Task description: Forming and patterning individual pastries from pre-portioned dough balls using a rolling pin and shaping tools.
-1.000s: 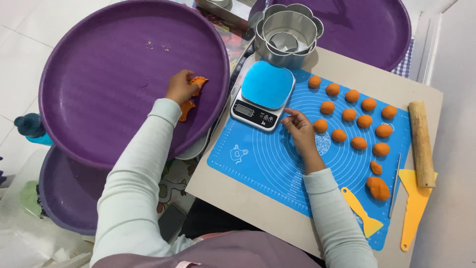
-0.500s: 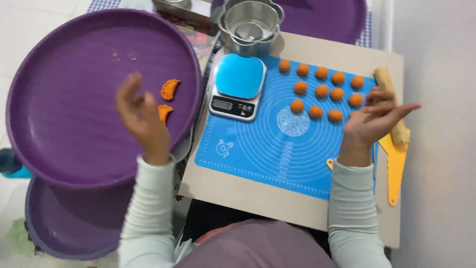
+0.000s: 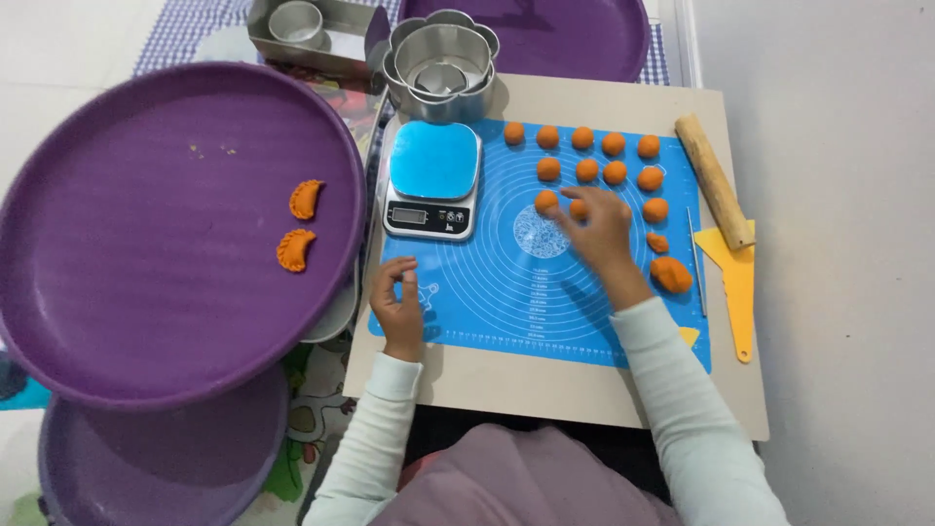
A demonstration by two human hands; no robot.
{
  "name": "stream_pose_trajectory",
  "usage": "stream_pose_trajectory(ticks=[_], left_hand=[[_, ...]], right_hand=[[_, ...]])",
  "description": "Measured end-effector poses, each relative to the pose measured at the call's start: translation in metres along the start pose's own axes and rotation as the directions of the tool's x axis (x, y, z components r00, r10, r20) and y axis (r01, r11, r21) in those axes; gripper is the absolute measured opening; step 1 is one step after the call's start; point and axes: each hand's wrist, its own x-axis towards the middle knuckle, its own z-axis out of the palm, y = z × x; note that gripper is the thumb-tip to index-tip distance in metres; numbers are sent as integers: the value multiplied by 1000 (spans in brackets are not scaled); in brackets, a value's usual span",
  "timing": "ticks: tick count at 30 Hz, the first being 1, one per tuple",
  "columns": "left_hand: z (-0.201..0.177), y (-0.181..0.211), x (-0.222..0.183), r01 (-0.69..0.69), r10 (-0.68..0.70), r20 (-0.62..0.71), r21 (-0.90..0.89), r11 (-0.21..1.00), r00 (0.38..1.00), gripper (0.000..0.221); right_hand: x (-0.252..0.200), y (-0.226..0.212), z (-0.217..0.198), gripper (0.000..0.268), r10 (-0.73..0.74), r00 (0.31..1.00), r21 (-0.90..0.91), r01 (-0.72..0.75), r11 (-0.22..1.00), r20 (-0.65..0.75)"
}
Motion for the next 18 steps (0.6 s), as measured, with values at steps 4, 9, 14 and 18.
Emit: stream_pose_trajectory(ticks=[4, 9, 14, 18], left_hand=[[0, 2, -3, 41, -41, 21, 33, 999, 999, 15], [0, 0, -1, 58, -59, 61, 16, 998, 996, 16], [6, 12, -5, 174, -171, 51, -54, 983, 984, 18], [22, 31, -12, 404, -371, 162, -312, 860, 915, 16]], right_hand=[[5, 17, 60, 70, 126, 965, -417, -18, 909, 231], [6, 53, 96, 39, -75, 988, -492, 133, 860, 135], [3, 48, 71, 29, -1, 1000, -215, -3, 977, -15], [0, -81, -9, 11, -85, 995, 437, 103, 894, -60]])
